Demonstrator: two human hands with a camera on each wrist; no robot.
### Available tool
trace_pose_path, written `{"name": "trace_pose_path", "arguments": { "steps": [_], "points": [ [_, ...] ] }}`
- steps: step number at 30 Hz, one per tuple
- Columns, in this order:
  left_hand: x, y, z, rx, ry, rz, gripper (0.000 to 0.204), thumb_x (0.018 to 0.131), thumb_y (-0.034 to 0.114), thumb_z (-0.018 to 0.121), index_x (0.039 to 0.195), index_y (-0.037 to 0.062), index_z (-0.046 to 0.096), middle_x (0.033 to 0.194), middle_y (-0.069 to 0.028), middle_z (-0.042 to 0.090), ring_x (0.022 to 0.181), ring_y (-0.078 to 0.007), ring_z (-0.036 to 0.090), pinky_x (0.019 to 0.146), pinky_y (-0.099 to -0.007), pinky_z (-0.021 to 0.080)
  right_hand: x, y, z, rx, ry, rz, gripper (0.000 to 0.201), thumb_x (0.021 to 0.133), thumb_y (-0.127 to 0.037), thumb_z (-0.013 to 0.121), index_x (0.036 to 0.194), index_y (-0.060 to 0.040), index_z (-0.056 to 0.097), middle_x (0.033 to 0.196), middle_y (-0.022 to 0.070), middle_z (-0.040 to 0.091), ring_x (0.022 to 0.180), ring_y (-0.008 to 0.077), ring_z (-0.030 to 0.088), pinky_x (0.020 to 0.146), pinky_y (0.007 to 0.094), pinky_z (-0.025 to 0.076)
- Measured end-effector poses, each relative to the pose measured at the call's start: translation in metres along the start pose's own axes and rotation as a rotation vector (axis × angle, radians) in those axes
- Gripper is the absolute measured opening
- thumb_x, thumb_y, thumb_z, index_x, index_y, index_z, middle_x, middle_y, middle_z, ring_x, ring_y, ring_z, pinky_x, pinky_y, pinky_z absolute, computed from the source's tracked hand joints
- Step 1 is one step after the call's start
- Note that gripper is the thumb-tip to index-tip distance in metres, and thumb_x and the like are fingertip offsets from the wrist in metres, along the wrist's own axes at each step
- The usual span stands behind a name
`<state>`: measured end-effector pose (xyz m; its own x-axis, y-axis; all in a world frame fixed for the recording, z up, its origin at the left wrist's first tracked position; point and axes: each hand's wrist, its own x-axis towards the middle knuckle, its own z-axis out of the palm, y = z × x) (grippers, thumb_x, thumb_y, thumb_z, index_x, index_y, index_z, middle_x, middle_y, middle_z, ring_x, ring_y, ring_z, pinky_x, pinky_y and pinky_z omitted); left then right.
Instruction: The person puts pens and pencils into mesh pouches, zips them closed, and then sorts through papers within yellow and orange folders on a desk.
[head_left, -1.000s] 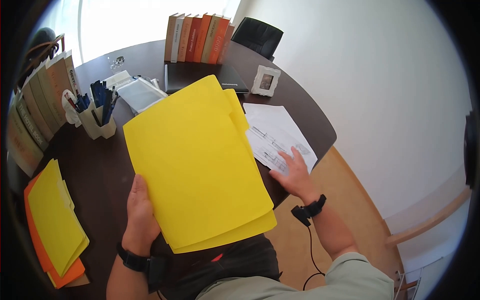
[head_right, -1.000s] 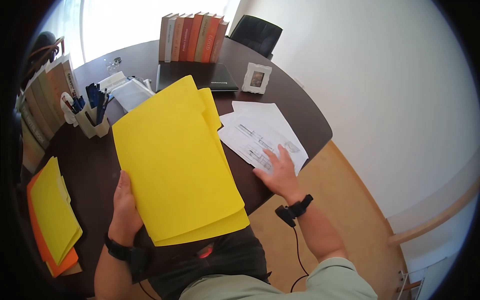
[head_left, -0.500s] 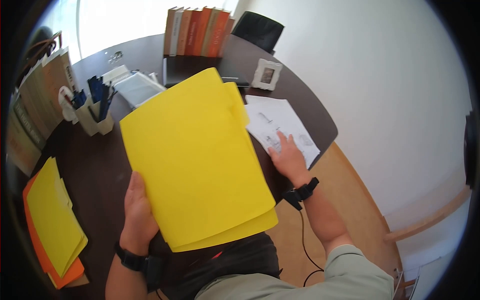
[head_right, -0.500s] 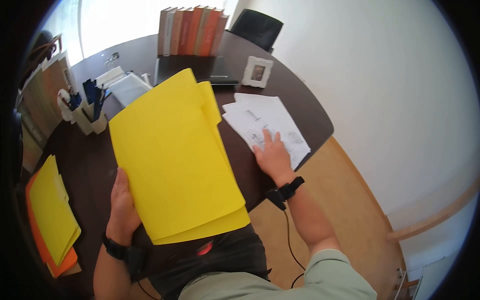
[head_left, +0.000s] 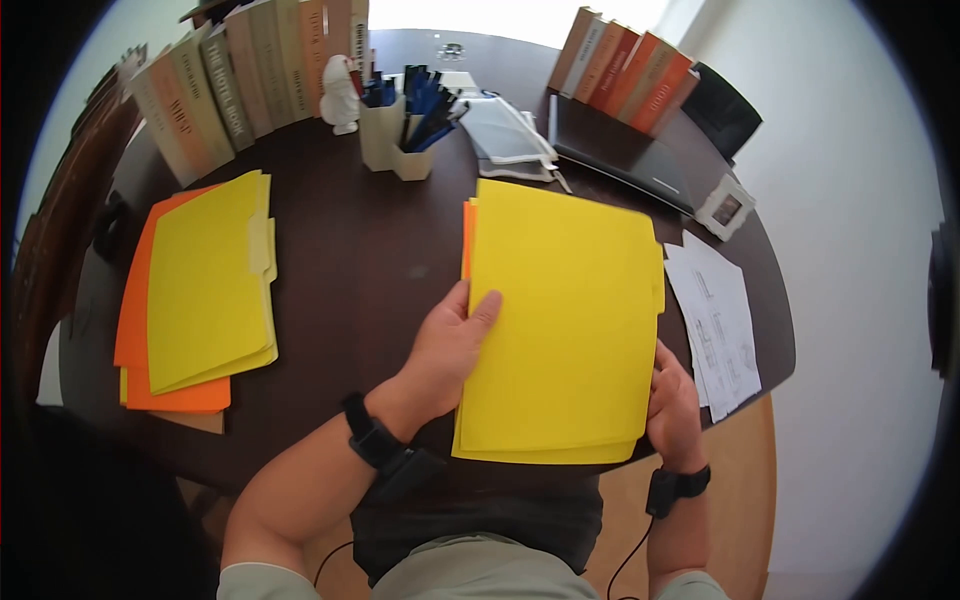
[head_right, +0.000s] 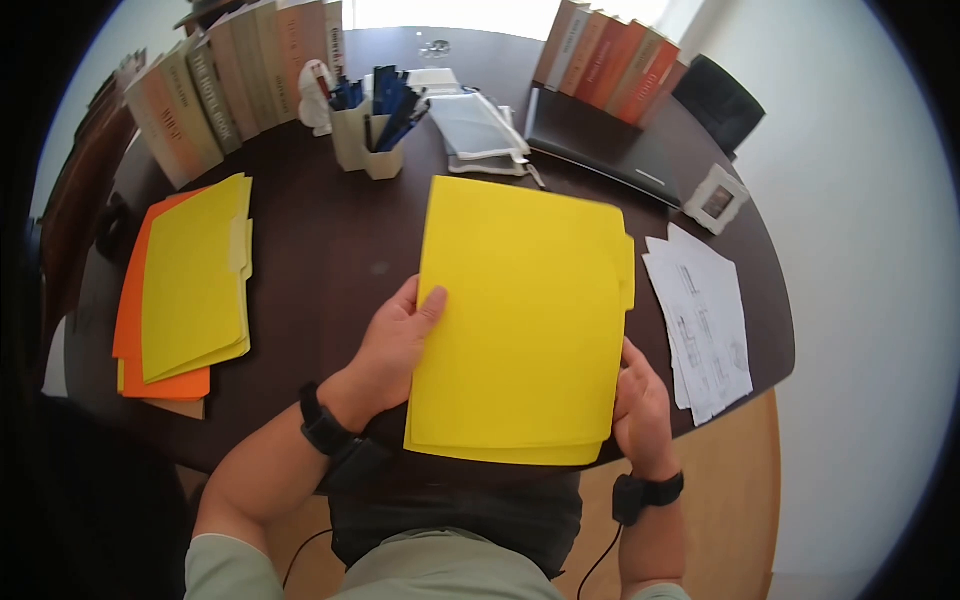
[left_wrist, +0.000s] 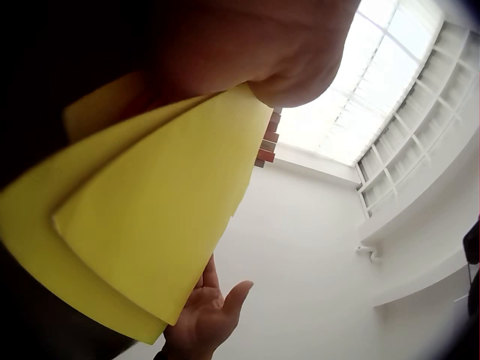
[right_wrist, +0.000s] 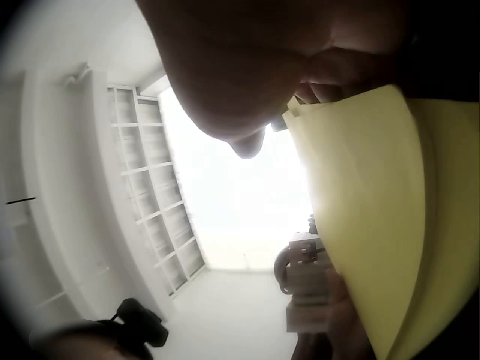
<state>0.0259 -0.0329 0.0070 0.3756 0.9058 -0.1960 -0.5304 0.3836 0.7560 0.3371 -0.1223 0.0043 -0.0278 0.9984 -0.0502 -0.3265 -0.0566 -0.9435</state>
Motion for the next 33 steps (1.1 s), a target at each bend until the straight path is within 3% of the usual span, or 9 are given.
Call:
{"name": "trace_pose_path", "arguments": {
  "steps": [5, 8, 16, 22, 24, 26, 29, 32, 33],
  "points": [
    [0.0, -0.006, 0.001, 0.136, -0.072, 0.105, 0.04, 0.111, 0.019, 0.053, 0.146, 0.0019, 0.045, 0.132, -0.0088, 0.062, 0.116, -0.0165, 0.063, 0.101, -0.0325, 0.053, -0.004, 0.004, 0.026, -0.248, 0.112, -0.098, 0.067, 0.098, -0.004, 0.059, 0.158, 0.0072, 0.031, 0.148, 0.0166, 0.055, 0.133, 0.0226, 0.057, 0.113, 0.0337, 0.042],
    [0.001, -0.007, 0.001, 0.17, -0.069, 0.131, 0.04, 0.11, 0.017, 0.054, 0.146, 0.0019, 0.045, 0.132, -0.0082, 0.061, 0.116, -0.0153, 0.062, 0.1, -0.0311, 0.052, -0.001, 0.006, 0.036, -0.334, 0.06, -0.214, 0.071, 0.097, -0.005, 0.061, 0.159, 0.0053, 0.028, 0.154, 0.0154, 0.049, 0.138, 0.0225, 0.051, 0.117, 0.0348, 0.037],
    [0.001, -0.008, 0.002, 0.127, -0.06, 0.141, 0.038, 0.111, 0.017, 0.053, 0.145, 0.0025, 0.047, 0.132, -0.0088, 0.064, 0.117, -0.0163, 0.064, 0.099, -0.0309, 0.054, -0.002, 0.005, 0.044, -0.391, 0.091, -0.184, 0.07, 0.097, -0.011, 0.063, 0.158, 0.004, 0.032, 0.155, 0.0156, 0.049, 0.142, 0.0254, 0.047, 0.12, 0.0377, 0.034],
    [0.0, -0.006, 0.0, -0.012, -0.063, 0.157, 0.037, 0.112, 0.023, 0.05, 0.142, 0.0021, 0.05, 0.127, -0.0085, 0.066, 0.114, -0.016, 0.065, 0.099, -0.0303, 0.054, 0.002, -0.011, 0.042, -0.319, 0.105, -0.179, 0.041, 0.099, 0.0, 0.06, 0.139, 0.0046, 0.052, 0.134, 0.0138, 0.065, 0.121, 0.0214, 0.063, 0.107, 0.035, 0.046],
    [0.002, -0.005, -0.004, -0.098, -0.038, 0.177, 0.036, 0.113, 0.026, 0.049, 0.139, 0.0017, 0.052, 0.122, -0.008, 0.067, 0.11, -0.0155, 0.065, 0.098, -0.0307, 0.054, 0.009, -0.039, 0.042, -0.364, 0.128, -0.232, 0.043, 0.098, 0.006, 0.057, 0.141, 0.0026, 0.051, 0.135, 0.0139, 0.064, 0.121, 0.0214, 0.063, 0.104, 0.0355, 0.049],
    [0.006, -0.003, -0.01, -0.11, 0.01, 0.2, 0.035, 0.113, 0.027, 0.047, 0.135, 0.0011, 0.055, 0.116, -0.0076, 0.067, 0.106, -0.0149, 0.064, 0.097, -0.0314, 0.054, 0.021, -0.066, 0.071, -0.4, 0.161, -0.444, 0.043, 0.102, 0.001, 0.054, 0.144, 0.0013, 0.048, 0.135, 0.014, 0.064, 0.12, 0.0216, 0.063, 0.103, 0.0345, 0.05],
    [0.012, -0.007, -0.012, -0.062, 0.163, 0.292, 0.03, 0.111, 0.024, 0.05, 0.13, 0.0008, 0.058, 0.112, -0.0088, 0.067, 0.102, -0.0176, 0.063, 0.095, -0.0334, 0.053, 0.036, -0.098, 0.132, -0.396, 0.24, -0.531, 0.043, 0.107, -0.008, 0.05, 0.149, 0.0004, 0.043, 0.133, 0.014, 0.064, 0.119, 0.021, 0.064, 0.101, 0.0324, 0.051],
    [0.014, -0.023, -0.014, 0.487, 0.252, 0.641, 0.032, 0.109, 0.026, 0.052, 0.118, -0.003, 0.062, 0.112, -0.0213, 0.067, 0.099, -0.0328, 0.065, 0.091, -0.0395, 0.052, 0.059, -0.097, 0.181, -0.33, 0.031, -0.569, 0.044, 0.11, -0.013, 0.044, 0.152, -0.0001, 0.039, 0.133, 0.014, 0.064, 0.116, 0.0192, 0.064, 0.097, 0.0309, 0.051],
    [0.015, -0.027, -0.011, 0.513, 0.287, 0.682, 0.027, 0.105, 0.019, 0.052, 0.117, -0.0036, 0.062, 0.114, -0.0262, 0.065, 0.104, -0.0437, 0.062, 0.091, -0.0451, 0.05, 0.066, -0.093, 0.198, -0.313, -0.043, -0.566, 0.044, 0.11, -0.013, 0.045, 0.152, -0.0001, 0.04, 0.131, 0.0134, 0.064, 0.114, 0.0184, 0.065, 0.096, 0.0307, 0.051]
  ]
}}
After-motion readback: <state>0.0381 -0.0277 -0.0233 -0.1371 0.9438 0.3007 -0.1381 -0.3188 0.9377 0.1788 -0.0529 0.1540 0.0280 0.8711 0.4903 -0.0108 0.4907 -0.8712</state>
